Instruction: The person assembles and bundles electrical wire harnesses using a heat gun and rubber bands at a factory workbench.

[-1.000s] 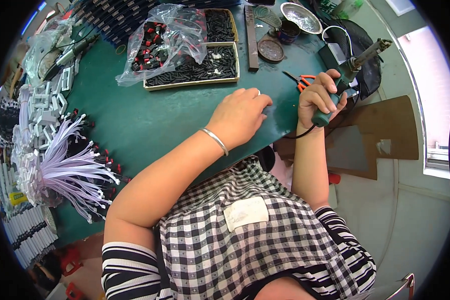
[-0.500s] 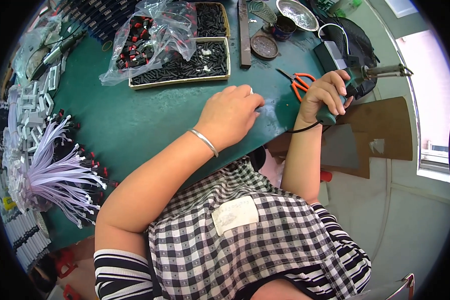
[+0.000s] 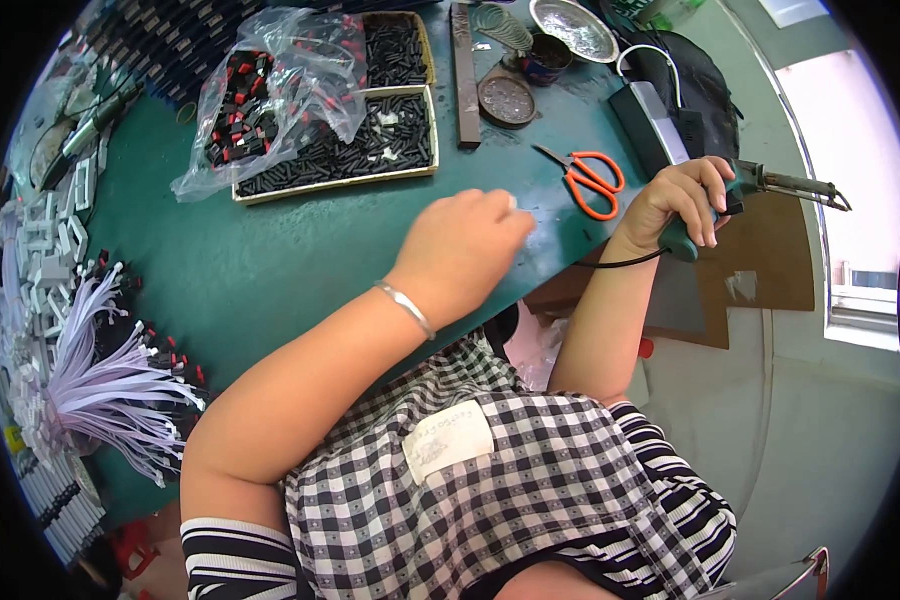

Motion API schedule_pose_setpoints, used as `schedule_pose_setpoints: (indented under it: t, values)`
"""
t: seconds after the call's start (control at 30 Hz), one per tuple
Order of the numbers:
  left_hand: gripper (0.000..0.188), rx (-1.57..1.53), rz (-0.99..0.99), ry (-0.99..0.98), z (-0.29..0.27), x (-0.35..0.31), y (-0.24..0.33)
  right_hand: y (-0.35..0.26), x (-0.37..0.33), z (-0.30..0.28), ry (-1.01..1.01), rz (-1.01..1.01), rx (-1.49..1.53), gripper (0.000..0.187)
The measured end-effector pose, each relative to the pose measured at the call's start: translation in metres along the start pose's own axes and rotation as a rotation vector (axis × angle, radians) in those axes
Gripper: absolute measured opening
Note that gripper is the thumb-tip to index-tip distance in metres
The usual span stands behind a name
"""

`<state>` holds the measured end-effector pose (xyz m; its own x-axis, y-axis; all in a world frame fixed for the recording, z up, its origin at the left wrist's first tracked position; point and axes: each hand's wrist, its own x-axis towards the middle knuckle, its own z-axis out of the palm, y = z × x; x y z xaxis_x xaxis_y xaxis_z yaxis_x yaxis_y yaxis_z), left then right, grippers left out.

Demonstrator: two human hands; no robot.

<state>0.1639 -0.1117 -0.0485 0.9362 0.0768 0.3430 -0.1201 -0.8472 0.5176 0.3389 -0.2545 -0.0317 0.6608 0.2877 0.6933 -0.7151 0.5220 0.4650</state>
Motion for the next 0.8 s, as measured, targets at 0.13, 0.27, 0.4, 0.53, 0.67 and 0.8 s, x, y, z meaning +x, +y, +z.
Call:
schedule_pose_setpoints:
  t: [0.13, 0.27, 0.4, 0.53, 0.67, 0.8]
  values:
    - [0.015, -0.036, 0.25, -0.032, 0.033, 0.033, 0.023, -0.018, -0.01, 0.011, -0.056, 0.023, -0.106, 0.044]
    - [0.009, 0.107, 0.24, -0.102, 0.053, 0.043, 0.025, -0.023, -0.022, 0.023, 0.102, 0.058, -0.387, 0.042]
    - [0.006, 0.159, 0.24, -0.005, 0.06, 0.043, 0.025, -0.013, -0.02, 0.031, 0.429, 0.103, -0.776, 0.036]
    - [0.004, 0.225, 0.262, 0.123, 0.008, 0.027, 0.003, 0.03, -0.015, 0.011, 0.965, 0.074, -1.108, 0.041]
    - [0.005, 0.47, 0.056, 0.336, -0.049, 0.025, -0.043, 0.044, -0.017, -0.043, 1.161, 0.117, -0.964, 0.048]
    - [0.012, 0.516, 0.03, 0.262, -0.054, 0.004, -0.055, 0.049, -0.023, -0.066, 1.209, 0.166, -0.846, 0.05]
